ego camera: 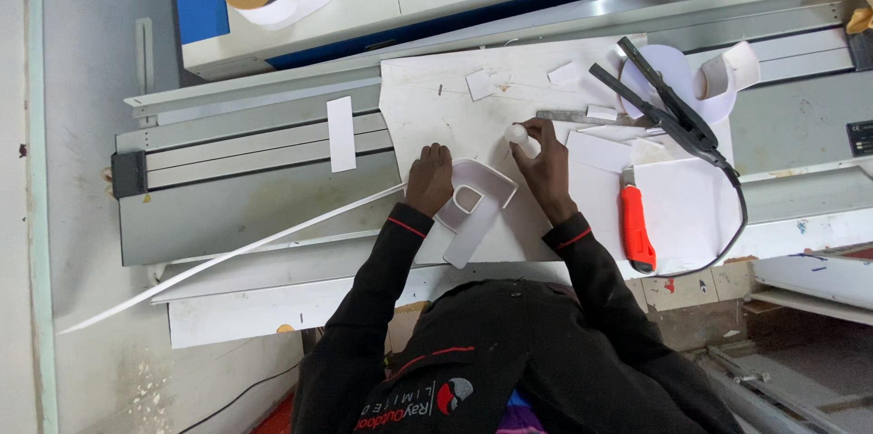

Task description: The person assembles a white letter-shaped sign by hand, aligning and pressing its edges together on a workbench. They then use a hot glue gun to apply adhesive along the seams and secure the pieces. The finished letter is placed on the workbench alongside other similar letters.

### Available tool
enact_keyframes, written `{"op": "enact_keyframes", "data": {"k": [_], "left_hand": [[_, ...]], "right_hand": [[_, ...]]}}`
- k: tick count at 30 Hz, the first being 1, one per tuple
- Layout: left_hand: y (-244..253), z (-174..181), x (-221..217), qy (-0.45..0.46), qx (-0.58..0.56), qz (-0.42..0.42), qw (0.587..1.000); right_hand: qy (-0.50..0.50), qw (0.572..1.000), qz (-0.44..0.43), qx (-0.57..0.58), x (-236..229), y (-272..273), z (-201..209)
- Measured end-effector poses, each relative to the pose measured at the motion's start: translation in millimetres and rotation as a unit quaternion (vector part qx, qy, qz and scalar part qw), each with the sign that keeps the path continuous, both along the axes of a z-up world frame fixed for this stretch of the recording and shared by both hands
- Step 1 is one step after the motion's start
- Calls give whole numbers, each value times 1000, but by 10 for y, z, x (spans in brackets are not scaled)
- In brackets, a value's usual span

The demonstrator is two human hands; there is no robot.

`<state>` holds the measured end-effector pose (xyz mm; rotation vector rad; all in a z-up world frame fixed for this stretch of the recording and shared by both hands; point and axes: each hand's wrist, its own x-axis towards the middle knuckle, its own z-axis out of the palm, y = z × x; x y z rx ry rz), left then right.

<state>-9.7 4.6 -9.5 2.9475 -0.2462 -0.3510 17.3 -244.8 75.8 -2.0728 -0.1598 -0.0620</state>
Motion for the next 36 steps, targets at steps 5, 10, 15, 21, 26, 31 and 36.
{"op": "enact_keyframes", "data": {"k": [5,10,15,21,26,31,36], "left_hand": [[-11,39,-16,21,-16,14,1000],[-12,-40,-58,44,-48,20,998],[-3,-213,31,-17,10,-9,1000],[42,-280,98,-15,9,-54,998],[69,-202,165,-12,10,-105,994],[87,-232,225,-28,30,-172,984],[58,73,243,-22,31,-232,972]], "right_hand": [[-2,993,-34,-112,-268,-58,131],[139,940,139,-278,-356,-113,-140],[129,930,249,-238,-86,-111,-215],[141,909,292,-263,-192,-47,-317],[116,923,272,-248,-437,4,-264],[127,935,232,-235,-652,54,-289],[256,931,225,-134,-581,55,-562]]}}
